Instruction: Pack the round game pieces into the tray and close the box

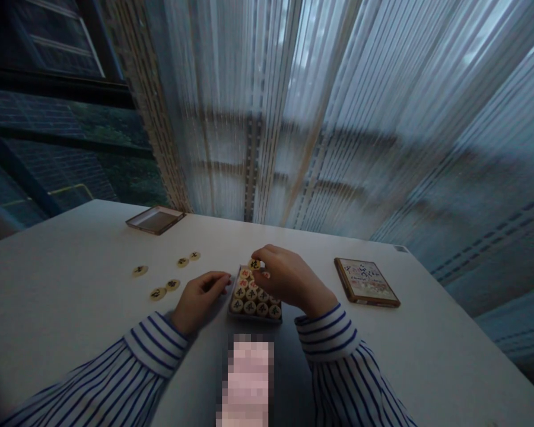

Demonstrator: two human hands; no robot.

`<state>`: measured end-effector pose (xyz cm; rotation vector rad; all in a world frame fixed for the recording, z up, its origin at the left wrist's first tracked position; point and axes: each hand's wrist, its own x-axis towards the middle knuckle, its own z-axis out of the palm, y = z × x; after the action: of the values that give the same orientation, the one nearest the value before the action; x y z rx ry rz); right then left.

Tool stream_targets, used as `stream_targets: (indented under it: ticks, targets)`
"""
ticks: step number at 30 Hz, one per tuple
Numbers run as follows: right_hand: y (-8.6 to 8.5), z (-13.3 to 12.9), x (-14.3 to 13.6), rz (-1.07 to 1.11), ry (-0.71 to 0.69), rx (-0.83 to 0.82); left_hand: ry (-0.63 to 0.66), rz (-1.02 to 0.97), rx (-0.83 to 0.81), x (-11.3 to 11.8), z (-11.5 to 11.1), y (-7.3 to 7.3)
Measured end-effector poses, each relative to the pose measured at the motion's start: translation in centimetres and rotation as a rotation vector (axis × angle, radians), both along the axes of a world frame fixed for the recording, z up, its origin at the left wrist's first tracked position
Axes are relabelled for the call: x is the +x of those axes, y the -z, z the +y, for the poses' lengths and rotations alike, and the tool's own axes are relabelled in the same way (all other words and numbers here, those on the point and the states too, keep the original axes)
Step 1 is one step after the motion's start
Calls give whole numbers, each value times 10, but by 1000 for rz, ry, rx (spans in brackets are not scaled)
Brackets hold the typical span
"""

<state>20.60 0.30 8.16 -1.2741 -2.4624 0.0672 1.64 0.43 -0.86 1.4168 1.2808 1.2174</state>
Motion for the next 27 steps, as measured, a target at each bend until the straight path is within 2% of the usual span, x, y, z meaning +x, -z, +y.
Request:
stream_targets:
  ticks: [9, 17, 27]
  targets:
    - [2, 4, 6, -106, 43, -17, 82, 136, 51, 1, -2, 6]
    - [4, 6, 7, -171, 78, -69, 64, 187, 72, 0, -3, 5]
    - [16, 13, 9, -228, 52, -105, 64, 203, 87, -1, -2, 6]
